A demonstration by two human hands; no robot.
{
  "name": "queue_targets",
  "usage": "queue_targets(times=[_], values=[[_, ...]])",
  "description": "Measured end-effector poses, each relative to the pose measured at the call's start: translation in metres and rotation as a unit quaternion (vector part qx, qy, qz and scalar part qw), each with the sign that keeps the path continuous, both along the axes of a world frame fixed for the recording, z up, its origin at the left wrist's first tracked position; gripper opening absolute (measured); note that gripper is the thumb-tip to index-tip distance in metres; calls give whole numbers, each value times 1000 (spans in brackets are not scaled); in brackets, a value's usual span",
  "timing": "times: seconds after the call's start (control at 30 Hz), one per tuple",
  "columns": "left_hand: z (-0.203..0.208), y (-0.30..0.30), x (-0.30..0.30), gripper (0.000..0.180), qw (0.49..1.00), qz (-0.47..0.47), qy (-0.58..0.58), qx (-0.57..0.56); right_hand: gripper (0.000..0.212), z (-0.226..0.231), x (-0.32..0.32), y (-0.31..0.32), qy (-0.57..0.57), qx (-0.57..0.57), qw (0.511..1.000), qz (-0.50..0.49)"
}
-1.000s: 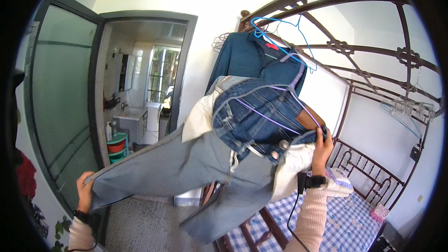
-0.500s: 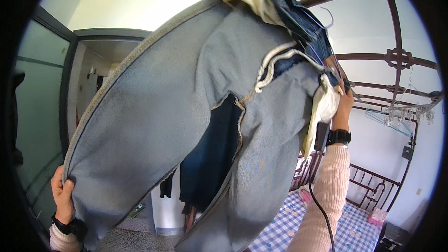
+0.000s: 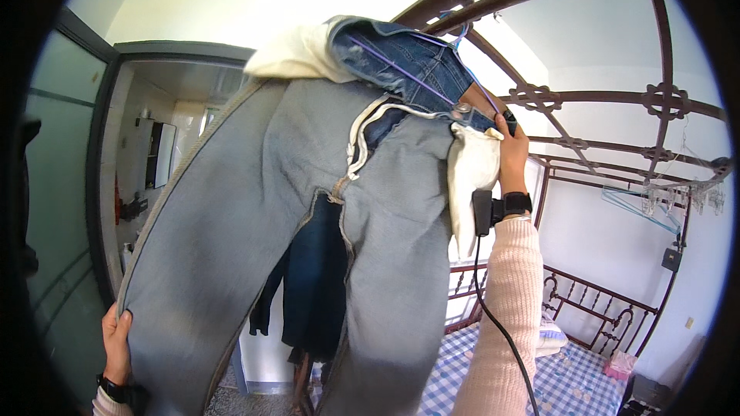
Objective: The person folds several pieces of clothing on a bed, including a black top and a pair of black pants. They also open a wardrobe to place a folded item inside.
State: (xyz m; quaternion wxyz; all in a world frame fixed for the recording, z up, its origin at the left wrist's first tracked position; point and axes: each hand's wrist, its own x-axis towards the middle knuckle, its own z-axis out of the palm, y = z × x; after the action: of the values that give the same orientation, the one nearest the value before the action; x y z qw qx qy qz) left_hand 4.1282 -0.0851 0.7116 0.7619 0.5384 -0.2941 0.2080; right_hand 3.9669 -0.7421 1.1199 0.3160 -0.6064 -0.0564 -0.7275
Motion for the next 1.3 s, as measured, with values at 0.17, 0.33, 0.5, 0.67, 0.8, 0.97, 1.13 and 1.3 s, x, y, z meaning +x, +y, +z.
queue_targets(times=[0.17, 0.33, 0.5, 0.67, 0.8, 0.97, 1.13, 1.3], values=[[9, -16, 16, 30, 1000, -10, -16, 19, 41, 0, 69, 3, 17, -6, 982, -186], [18, -38, 23, 30, 998, -10, -23, 57, 38, 5, 90, 9, -38, -15, 985, -167], [8, -44, 28, 25, 998, -16, -40, 48, 33, 10, 53, 0, -91, 9, 995, -32], [-18, -51, 28, 21, 996, -58, -1, 61, 32, 2, 29, 5, -27, -14, 999, 37], [-37, -62, 30, 16, 994, -70, 39, 72, 40, -13, 18, 16, 43, 15, 999, -8], [-79, -69, 38, 15, 987, -49, 129, 85, 57, -59, -5, 29, 41, 48, 998, -9], [-134, -63, 41, 19, 958, -169, 145, 180, 60, -190, -14, 61, 134, 185, 971, 66], [-197, -65, 29, 24, 930, -270, 185, 165, 51, -333, -24, 146, 211, 308, 903, 213]])
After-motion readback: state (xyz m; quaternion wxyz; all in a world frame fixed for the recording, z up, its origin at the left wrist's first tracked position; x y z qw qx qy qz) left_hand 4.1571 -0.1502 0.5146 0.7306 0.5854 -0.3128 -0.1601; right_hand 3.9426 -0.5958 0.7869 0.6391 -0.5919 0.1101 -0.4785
